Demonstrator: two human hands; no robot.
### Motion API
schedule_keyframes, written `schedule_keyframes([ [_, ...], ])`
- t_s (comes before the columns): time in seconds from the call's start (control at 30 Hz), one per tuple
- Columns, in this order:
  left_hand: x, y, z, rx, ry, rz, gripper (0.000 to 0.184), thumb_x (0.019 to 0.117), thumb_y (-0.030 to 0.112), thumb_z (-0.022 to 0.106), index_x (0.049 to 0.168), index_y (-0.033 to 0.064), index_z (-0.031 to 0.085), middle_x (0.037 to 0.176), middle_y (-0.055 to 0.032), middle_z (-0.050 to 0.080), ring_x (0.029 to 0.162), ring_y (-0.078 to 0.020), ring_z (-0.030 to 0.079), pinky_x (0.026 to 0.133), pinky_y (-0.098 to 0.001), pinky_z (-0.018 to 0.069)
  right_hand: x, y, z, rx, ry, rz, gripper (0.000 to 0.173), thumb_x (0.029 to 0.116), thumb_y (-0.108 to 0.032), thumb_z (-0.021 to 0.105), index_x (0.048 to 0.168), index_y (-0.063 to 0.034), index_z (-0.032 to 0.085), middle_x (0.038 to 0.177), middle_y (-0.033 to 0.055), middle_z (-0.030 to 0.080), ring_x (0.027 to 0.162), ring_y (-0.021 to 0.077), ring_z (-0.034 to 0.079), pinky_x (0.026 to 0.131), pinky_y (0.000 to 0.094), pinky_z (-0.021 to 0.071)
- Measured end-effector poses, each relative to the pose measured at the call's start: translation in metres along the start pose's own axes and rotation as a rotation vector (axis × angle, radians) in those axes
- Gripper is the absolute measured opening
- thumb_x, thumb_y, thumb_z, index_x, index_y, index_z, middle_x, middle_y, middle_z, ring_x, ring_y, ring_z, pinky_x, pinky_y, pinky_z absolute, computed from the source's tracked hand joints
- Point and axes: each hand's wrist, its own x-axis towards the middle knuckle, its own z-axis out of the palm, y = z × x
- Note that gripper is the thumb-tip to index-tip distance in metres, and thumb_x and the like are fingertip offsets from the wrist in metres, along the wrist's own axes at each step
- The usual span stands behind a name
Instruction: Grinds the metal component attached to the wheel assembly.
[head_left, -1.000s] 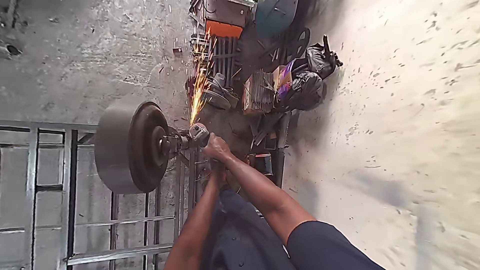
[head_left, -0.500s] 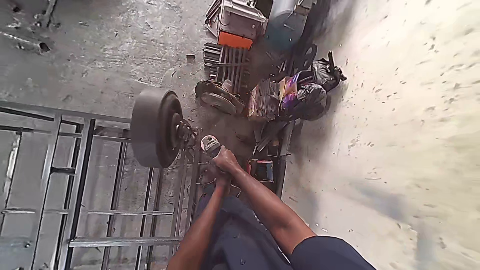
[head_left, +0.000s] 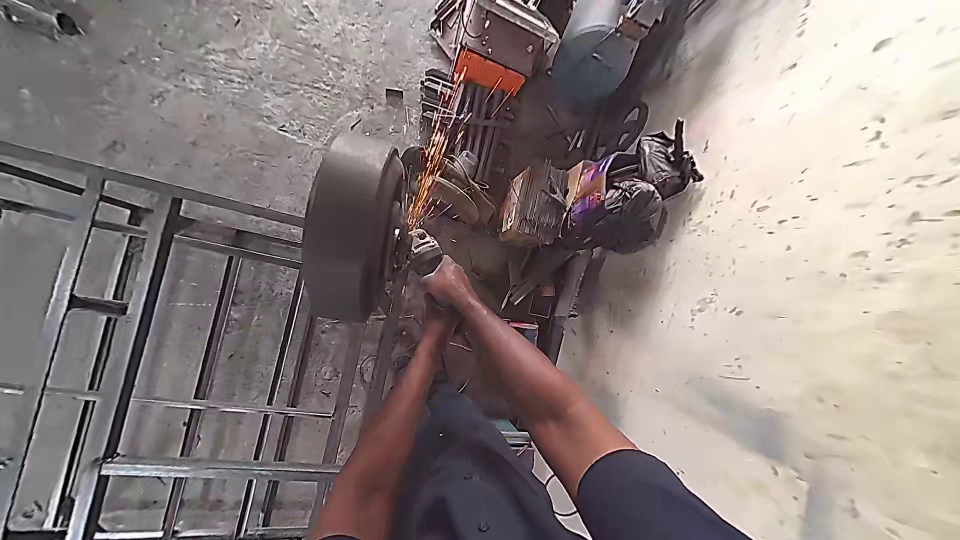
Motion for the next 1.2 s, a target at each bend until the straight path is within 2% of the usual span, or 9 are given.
schedule_keyframes([
  [0.13,-0.050,-0.010,0.011,-0.045,0.080,-0.056,0.069,0.0911,0.006,0.073,0.149,-0.0010,0.037,0.132,-0.0203,0.058,0.112,-0.0228,0.062,0.091,-0.0399,0.0562,-0.028,0.035,0.018,-0.106,-0.043,-0.056,0.068,0.0752,-0.046,0.077,0.128,-0.0090,0.056,0.104,0.0160,0.070,0.096,0.0348,0.070,0.077,0.0613,0.0574],
  [0.23,-0.091,-0.004,0.016,-0.066,0.146,-0.058,0.072,0.0906,0.005,0.074,0.149,-0.0048,0.032,0.126,-0.0240,0.058,0.100,-0.0237,0.063,0.078,-0.0370,0.0567,-0.054,0.038,0.025,-0.187,-0.126,-0.061,0.063,0.0755,-0.044,0.075,0.125,-0.0091,0.058,0.104,0.0139,0.070,0.098,0.0318,0.070,0.080,0.0576,0.0567],
  [0.43,-0.064,0.005,0.007,0.087,0.039,-0.114,0.077,0.0907,0.008,0.075,0.154,-0.0004,0.032,0.140,-0.0227,0.055,0.121,-0.0263,0.059,0.100,-0.0427,0.0524,-0.036,0.035,0.018,-0.097,-0.031,0.002,0.062,0.0774,-0.042,0.077,0.125,-0.0070,0.057,0.103,0.0166,0.070,0.097,0.0348,0.070,0.079,0.0595,0.0563],
  [0.53,-0.065,-0.020,0.017,-0.018,0.098,0.051,0.065,0.0875,0.011,0.077,0.142,-0.0030,0.044,0.123,-0.0205,0.061,0.105,-0.0216,0.064,0.086,-0.0382,0.0563,-0.044,0.035,0.011,-0.162,-0.058,-0.006,0.061,0.0788,-0.042,0.074,0.126,-0.0076,0.058,0.106,0.0159,0.071,0.100,0.0333,0.070,0.083,0.0585,0.0564],
  [0.67,-0.080,-0.017,0.021,-0.022,0.124,-0.025,0.097,0.0770,0.009,0.083,0.154,-0.0031,0.025,0.138,-0.0243,0.052,0.116,-0.0259,0.058,0.095,-0.0409,0.0528,-0.051,0.048,0.013,-0.134,-0.140,-0.027,0.062,0.0770,-0.039,0.076,0.128,-0.0089,0.059,0.109,0.0142,0.070,0.103,0.0308,0.069,0.086,0.0569,0.0561],
  [0.73,-0.064,-0.029,0.018,0.059,0.137,-0.049,0.099,0.0741,0.014,0.085,0.153,-0.0017,0.027,0.132,-0.0245,0.056,0.108,-0.0283,0.062,0.087,-0.0442,0.0563,-0.040,0.053,0.016,-0.025,-0.127,-0.029,0.062,0.0752,-0.037,0.080,0.127,-0.0089,0.060,0.107,0.0145,0.071,0.101,0.0313,0.069,0.086,0.0574,0.0560],
  [0.87,-0.030,-0.050,0.010,0.233,0.140,-0.047,0.103,0.0703,0.028,0.088,0.152,-0.0007,0.032,0.136,-0.0243,0.057,0.121,-0.0319,0.060,0.099,-0.0484,0.0537,-0.021,0.057,0.016,0.074,-0.076,-0.034,0.063,0.0729,-0.036,0.084,0.125,-0.0082,0.061,0.105,0.0161,0.071,0.098,0.0331,0.070,0.084,0.0598,0.0562],
  [1.0,-0.055,-0.028,0.016,0.176,0.106,-0.116,0.101,0.0739,0.021,0.087,0.153,-0.0027,0.029,0.139,-0.0237,0.055,0.123,-0.0293,0.058,0.102,-0.0455,0.0519,-0.038,0.054,0.010,0.027,-0.130,-0.045,0.059,0.0727,-0.035,0.081,0.122,-0.0081,0.063,0.106,0.0142,0.071,0.101,0.0301,0.069,0.087,0.0568,0.0554],
  [1.2,-0.037,-0.048,0.008,0.180,0.124,-0.058,0.092,0.0770,0.019,0.083,0.149,-0.0023,0.031,0.127,-0.0218,0.060,0.106,-0.0259,0.065,0.088,-0.0417,0.0578,-0.023,0.061,0.023,0.104,-0.101,-0.077,0.066,0.0742,-0.035,0.085,0.128,-0.0072,0.059,0.107,0.0178,0.070,0.099,0.0348,0.069,0.084,0.0605,0.0560],
])
